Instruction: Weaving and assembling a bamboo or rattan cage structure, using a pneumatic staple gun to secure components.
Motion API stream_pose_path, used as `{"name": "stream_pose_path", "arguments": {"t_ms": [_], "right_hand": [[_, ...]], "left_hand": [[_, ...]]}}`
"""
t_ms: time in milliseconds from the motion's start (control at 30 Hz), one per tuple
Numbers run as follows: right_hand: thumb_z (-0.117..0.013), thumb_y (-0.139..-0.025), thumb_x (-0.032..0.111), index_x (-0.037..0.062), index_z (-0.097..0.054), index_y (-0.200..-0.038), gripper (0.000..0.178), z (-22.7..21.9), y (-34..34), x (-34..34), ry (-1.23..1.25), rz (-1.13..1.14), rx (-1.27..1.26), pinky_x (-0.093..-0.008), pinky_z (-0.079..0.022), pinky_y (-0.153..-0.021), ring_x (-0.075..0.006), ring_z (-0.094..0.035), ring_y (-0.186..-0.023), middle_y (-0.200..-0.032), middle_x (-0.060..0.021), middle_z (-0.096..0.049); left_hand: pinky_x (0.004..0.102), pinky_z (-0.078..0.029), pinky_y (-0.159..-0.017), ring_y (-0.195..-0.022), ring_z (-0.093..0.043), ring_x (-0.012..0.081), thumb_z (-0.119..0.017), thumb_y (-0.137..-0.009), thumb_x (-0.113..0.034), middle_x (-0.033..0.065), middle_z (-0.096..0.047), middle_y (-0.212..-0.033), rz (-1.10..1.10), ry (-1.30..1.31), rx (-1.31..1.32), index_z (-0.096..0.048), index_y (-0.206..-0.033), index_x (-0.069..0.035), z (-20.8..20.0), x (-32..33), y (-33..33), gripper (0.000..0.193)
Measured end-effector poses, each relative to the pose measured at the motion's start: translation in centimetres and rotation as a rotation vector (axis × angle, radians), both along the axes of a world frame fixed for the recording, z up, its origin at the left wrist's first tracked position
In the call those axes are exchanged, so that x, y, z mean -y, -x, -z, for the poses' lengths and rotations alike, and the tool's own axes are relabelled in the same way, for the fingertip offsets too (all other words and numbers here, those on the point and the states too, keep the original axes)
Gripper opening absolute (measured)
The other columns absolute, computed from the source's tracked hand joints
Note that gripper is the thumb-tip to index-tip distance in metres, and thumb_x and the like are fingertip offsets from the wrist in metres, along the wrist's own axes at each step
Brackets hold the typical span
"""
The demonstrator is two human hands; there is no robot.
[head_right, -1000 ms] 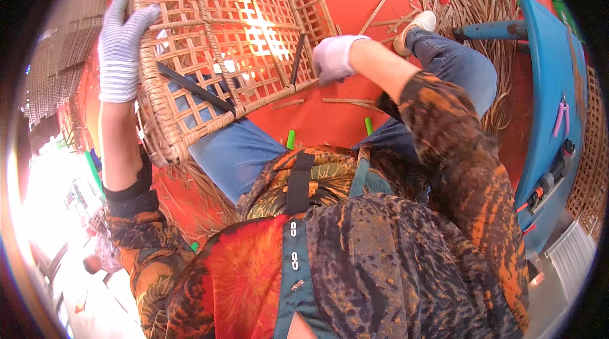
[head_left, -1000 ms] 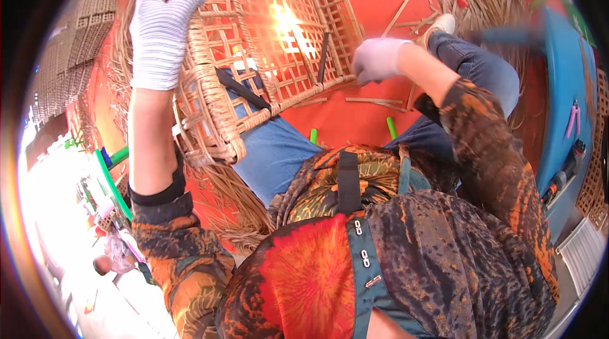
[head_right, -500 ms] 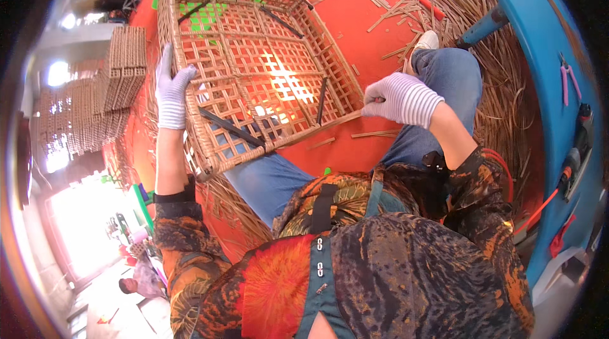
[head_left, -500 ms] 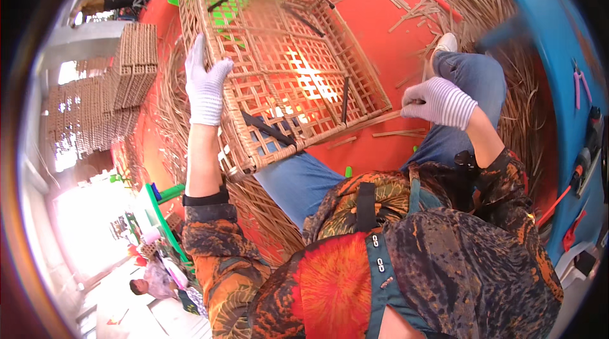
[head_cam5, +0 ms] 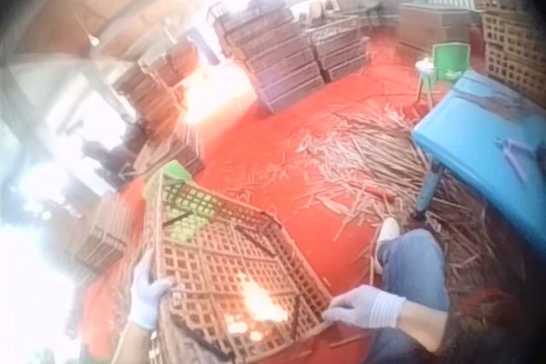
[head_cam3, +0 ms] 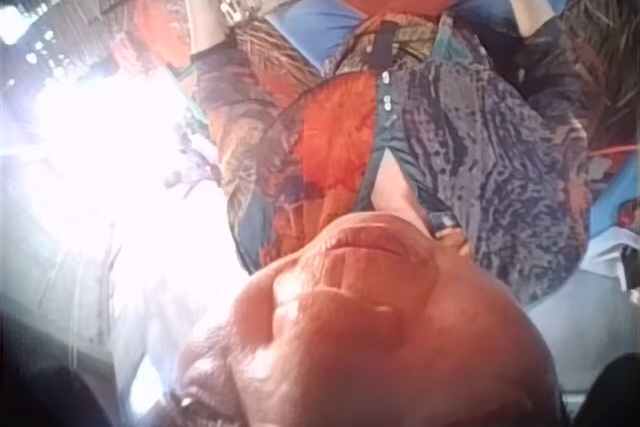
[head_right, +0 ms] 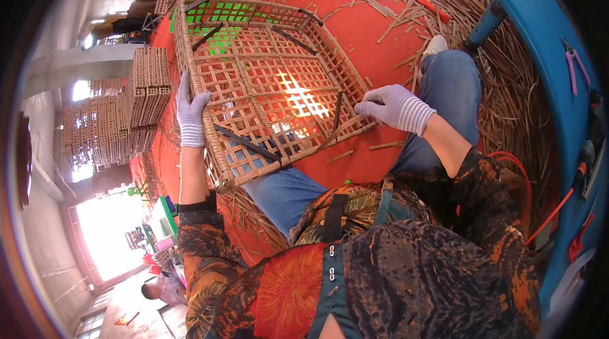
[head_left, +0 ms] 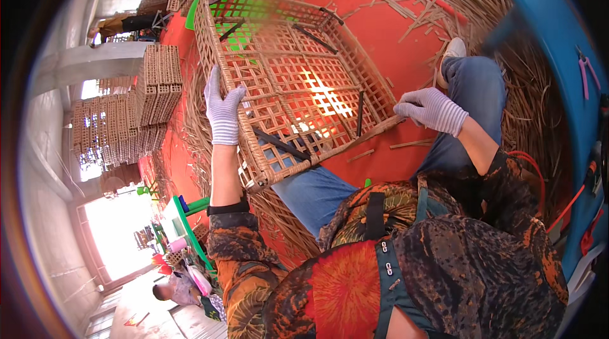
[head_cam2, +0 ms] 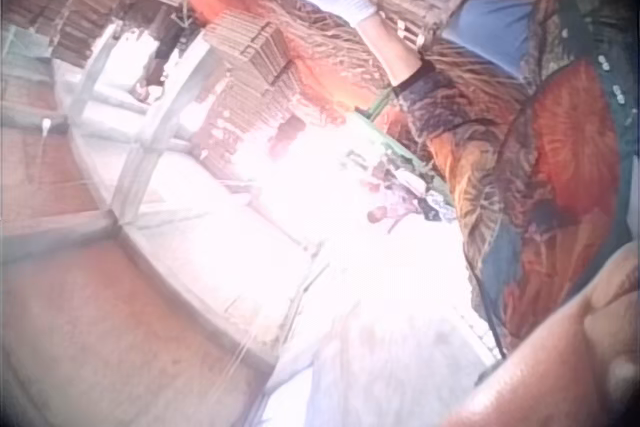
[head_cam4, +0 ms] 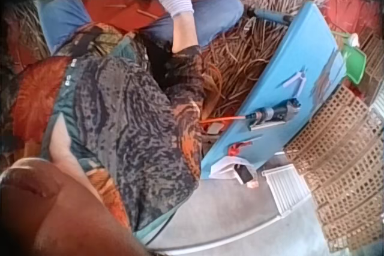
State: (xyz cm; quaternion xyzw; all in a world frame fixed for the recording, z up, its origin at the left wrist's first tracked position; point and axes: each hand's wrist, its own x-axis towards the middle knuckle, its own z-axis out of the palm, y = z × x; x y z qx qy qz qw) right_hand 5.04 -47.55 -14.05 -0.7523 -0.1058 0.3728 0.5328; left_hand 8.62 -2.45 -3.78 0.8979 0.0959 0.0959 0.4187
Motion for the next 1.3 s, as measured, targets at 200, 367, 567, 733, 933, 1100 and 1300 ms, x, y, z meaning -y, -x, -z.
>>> {"name": "stream_pose_path", "arguments": {"t_ms": [200,367,567,733,933,1100,1300], "right_hand": [[-0.063,-0.100,0.037,0.0034,-0.074,-0.093,0.036,1.3,-0.2,0.2,0.070,0.008,0.116,-0.0334,-0.047,-0.061,-0.0157,-0.057,-0.060,-0.066,-0.0081,-0.064],[-0.062,-0.100,0.038,0.0028,-0.073,-0.095,0.037,2.1,-0.5,0.1,0.074,0.044,0.076,-0.0343,-0.047,-0.055,-0.0167,-0.057,-0.052,-0.062,-0.0079,-0.061],[-0.061,-0.101,0.032,0.0013,-0.072,-0.097,0.033,1.8,-0.8,0.0,0.037,0.078,0.019,-0.0293,-0.046,-0.057,-0.0102,-0.056,-0.057,-0.063,-0.0019,-0.060],[-0.061,-0.102,0.030,0.0005,-0.070,-0.095,0.031,1.8,-1.2,-0.1,0.010,0.100,0.000,-0.0279,-0.045,-0.059,-0.0087,-0.055,-0.060,-0.063,-0.0006,-0.060],[-0.061,-0.101,0.031,0.0011,-0.071,-0.096,0.032,2.8,-1.4,-0.2,0.062,0.097,0.038,-0.0289,-0.046,-0.059,-0.0096,-0.056,-0.060,-0.065,-0.0016,-0.061],[-0.060,-0.100,0.036,0.0024,-0.074,-0.101,0.036,3.6,-1.8,-0.3,0.102,0.090,0.079,-0.0310,-0.048,-0.061,-0.0110,-0.059,-0.061,-0.068,-0.0037,-0.065],[-0.062,-0.099,0.035,0.0042,-0.074,-0.102,0.034,3.6,-1.9,-0.6,0.080,0.140,0.088,-0.0299,-0.049,-0.062,-0.0116,-0.060,-0.061,-0.068,-0.0031,-0.065]], "left_hand": [[0.0350,-0.047,-0.107,-0.130,-0.055,0.0263,-0.077,-0.082,-0.009,0.0168,-0.054,-0.145,0.021,-0.175,0.109,-0.053,-0.146,-0.002,0.3,0.8,0.0,0.069],[0.0372,-0.042,-0.112,-0.132,-0.055,0.0286,-0.073,-0.091,-0.020,0.0169,-0.058,-0.142,-0.062,-0.258,0.082,-0.057,-0.143,-0.003,-0.5,2.5,0.5,0.057],[0.0429,-0.042,-0.112,-0.133,-0.054,0.0347,-0.067,-0.095,-0.040,0.0183,-0.056,-0.145,-0.076,-0.622,0.080,-0.059,-0.140,-0.007,-0.8,3.9,1.5,0.057],[0.0472,-0.035,-0.116,-0.141,-0.046,0.0376,-0.069,-0.091,-0.049,0.0234,-0.046,-0.153,0.009,-0.595,0.045,-0.044,-0.151,-0.002,-1.0,5.2,2.6,0.080],[0.0481,-0.032,-0.119,-0.143,-0.042,0.0398,-0.074,-0.087,-0.048,0.0258,-0.044,-0.153,0.053,-0.617,0.061,-0.042,-0.152,0.001,-1.5,6.9,3.5,0.087],[0.0488,-0.034,-0.117,-0.140,-0.043,0.0412,-0.076,-0.086,-0.043,0.0268,-0.046,-0.150,0.072,-0.598,0.110,-0.046,-0.150,-0.003,-2.1,8.2,2.9,0.081],[0.0513,-0.033,-0.117,-0.140,-0.041,0.0448,-0.080,-0.080,-0.038,0.0284,-0.045,-0.150,0.090,-0.675,0.112,-0.049,-0.149,-0.009,-2.4,10.4,1.8,0.081]]}}
